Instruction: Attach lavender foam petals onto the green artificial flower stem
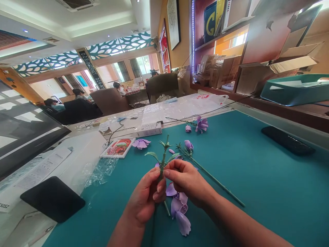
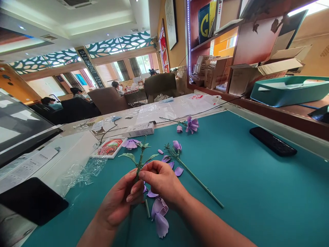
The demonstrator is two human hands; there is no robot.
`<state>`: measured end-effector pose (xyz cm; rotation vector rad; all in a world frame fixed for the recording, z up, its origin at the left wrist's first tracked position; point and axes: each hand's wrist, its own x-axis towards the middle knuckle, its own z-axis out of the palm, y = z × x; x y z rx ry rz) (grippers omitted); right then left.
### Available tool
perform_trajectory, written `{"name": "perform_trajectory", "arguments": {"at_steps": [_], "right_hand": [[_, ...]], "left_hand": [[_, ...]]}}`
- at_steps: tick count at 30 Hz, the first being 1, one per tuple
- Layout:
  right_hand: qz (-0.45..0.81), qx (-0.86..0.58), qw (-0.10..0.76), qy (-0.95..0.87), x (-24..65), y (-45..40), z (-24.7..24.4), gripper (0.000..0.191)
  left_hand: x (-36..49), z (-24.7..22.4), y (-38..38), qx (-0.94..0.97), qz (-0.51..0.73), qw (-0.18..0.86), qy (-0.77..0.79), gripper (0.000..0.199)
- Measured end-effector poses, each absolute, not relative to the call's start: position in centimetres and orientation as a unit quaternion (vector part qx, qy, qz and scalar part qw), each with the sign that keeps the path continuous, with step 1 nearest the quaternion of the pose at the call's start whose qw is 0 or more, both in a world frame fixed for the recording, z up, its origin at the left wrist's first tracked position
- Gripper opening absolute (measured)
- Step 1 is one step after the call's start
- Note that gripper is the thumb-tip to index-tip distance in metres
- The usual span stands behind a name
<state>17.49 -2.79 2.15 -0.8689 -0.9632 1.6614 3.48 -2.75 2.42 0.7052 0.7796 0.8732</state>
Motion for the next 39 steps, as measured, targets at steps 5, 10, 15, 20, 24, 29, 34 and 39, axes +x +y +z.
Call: {"name": "perform_trajectory", "arguments": {"at_steps": [5,10,15,20,24,29,34,39], "right_hand": [[0.663,-0.395,0.494,-0.401,17.7,-2.4,2.2,0.023],[0.641,-0.403,0.499,-0.421,18.0,-2.3,2.3,0.019],[0.642,-0.394,0.498,-0.43,18.3,-2.3,2.2,0.02],[0.69,-0.338,0.496,-0.404,18.5,-2.1,1.9,0.032],[0.709,-0.322,0.489,-0.393,18.7,-1.9,1.7,0.037],[0.725,-0.329,0.496,-0.346,18.8,-1.3,1.1,0.035],[0.741,-0.328,0.502,-0.302,18.2,-1.0,-0.2,0.034],[0.759,-0.326,0.475,-0.302,17.4,-2.2,-1.3,0.038]], "left_hand": [[3.5,2.2,-2.8,0.331,0.404,0.775,0.356,0.031],[3.4,2.3,-3.0,0.328,0.395,0.781,0.356,0.028],[3.4,2.4,-3.0,0.323,0.385,0.793,0.343,0.025],[3.3,2.9,-3.2,0.317,0.37,0.807,0.333,0.031],[3.3,3.2,-3.3,0.318,0.385,0.8,0.332,0.038],[3.8,4.0,-3.9,0.365,0.382,0.777,0.342,0.029],[3.9,6.3,-4.9,0.393,0.353,0.761,0.376,0.023],[3.2,7.9,-5.6,0.382,0.327,0.779,0.375,0.017]]}}
